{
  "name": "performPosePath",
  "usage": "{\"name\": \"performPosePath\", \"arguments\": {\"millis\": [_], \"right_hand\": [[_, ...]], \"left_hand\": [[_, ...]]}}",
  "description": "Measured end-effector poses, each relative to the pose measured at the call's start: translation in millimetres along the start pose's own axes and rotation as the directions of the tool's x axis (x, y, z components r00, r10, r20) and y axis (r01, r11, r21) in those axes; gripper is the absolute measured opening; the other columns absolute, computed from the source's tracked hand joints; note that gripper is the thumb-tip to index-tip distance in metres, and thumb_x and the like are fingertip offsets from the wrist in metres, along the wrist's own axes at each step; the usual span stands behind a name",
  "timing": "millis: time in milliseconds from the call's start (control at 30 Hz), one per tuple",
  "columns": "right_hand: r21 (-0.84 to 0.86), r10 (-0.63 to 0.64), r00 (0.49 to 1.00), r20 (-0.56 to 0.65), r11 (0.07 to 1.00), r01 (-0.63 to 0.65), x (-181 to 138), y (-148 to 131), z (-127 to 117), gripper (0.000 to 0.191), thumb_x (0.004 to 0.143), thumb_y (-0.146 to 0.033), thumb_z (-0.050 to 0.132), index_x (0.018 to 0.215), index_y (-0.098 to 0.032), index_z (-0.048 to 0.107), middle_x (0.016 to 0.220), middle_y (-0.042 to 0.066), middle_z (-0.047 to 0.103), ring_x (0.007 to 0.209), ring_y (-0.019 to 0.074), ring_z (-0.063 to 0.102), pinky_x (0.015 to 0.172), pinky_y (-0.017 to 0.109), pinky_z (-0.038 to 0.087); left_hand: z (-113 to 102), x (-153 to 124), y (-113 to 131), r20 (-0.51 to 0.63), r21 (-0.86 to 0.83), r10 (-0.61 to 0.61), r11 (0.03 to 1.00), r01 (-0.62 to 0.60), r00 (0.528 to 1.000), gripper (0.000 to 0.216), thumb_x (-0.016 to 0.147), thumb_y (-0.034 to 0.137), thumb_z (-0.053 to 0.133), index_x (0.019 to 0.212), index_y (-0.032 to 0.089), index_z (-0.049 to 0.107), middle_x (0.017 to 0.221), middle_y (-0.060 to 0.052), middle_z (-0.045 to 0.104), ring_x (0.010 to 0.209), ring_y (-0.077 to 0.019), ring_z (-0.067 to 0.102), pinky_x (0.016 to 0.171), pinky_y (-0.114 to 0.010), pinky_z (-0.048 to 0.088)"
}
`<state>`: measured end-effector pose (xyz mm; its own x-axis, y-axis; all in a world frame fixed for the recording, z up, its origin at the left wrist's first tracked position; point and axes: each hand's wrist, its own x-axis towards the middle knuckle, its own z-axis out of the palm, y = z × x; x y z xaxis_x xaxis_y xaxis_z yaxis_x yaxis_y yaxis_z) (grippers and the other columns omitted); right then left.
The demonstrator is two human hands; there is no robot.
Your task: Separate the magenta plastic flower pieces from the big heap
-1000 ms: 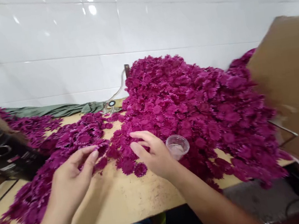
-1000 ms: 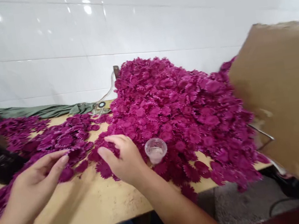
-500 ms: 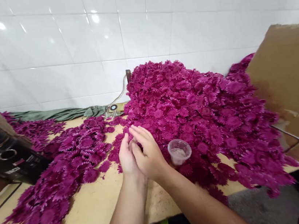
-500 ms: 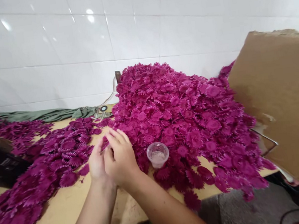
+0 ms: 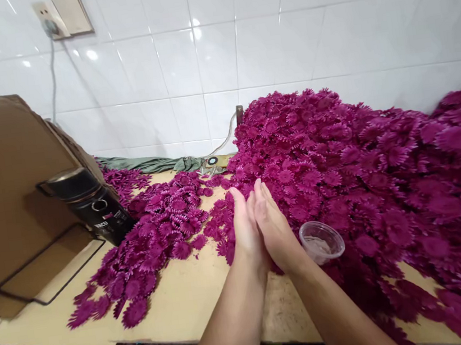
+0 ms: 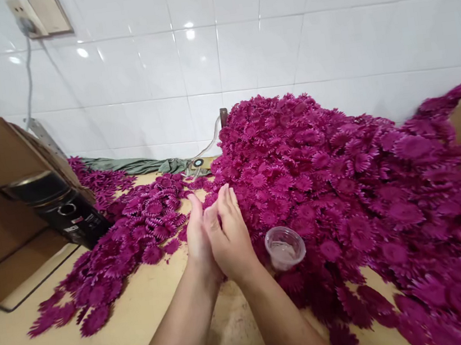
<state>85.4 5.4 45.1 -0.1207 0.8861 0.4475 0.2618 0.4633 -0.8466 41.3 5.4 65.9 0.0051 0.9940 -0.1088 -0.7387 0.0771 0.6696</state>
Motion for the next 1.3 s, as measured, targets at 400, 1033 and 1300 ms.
{"name": "performPosePath", "arguments": {"millis": [400, 1033, 1300], "right_hand": [[0.092, 0.024, 1.000, -0.005, 0.996, -0.023, 8.8, 6.7, -4.6, 0.084, 0.075, -0.069, 0.024, 0.137, -0.012, 0.023, 0.146, 0.008, 0.011, 0.135, 0.0192, 0.007, 0.111, 0.039, 0.004], [0.192, -0.003, 0.999, 0.038, 0.981, -0.004, 1.3, 2.1, -5.0, 0.081, 0.076, -0.069, 0.019, 0.137, -0.017, 0.024, 0.146, 0.005, 0.016, 0.135, 0.0199, 0.006, 0.111, 0.040, 0.005], [0.178, -0.041, 0.996, 0.084, 0.984, 0.025, 2.3, 0.3, -1.4, 0.081, 0.076, -0.069, 0.016, 0.139, -0.017, 0.018, 0.147, 0.004, 0.012, 0.135, 0.0189, 0.006, 0.111, 0.038, 0.006]], "left_hand": [[-0.6, -3.8, -3.7, 0.098, 0.007, -0.021, 1.000, 0.021, 0.995, 0.068, 0.081, 0.061, 0.019, 0.126, 0.017, 0.045, 0.140, -0.003, 0.035, 0.131, -0.0183, 0.021, 0.106, -0.032, 0.025], [0.2, -3.6, 1.8, 0.092, 0.137, 0.059, 0.988, -0.071, 0.994, 0.064, 0.082, 0.059, 0.018, 0.126, 0.020, 0.045, 0.141, 0.000, 0.034, 0.131, -0.0136, 0.022, 0.107, -0.025, 0.019], [0.0, -7.4, 7.6, 0.052, 0.200, 0.083, 0.976, -0.092, 0.995, 0.066, 0.082, 0.059, 0.015, 0.133, 0.022, 0.033, 0.144, 0.001, 0.026, 0.132, -0.0120, 0.018, 0.107, -0.025, 0.015]]}}
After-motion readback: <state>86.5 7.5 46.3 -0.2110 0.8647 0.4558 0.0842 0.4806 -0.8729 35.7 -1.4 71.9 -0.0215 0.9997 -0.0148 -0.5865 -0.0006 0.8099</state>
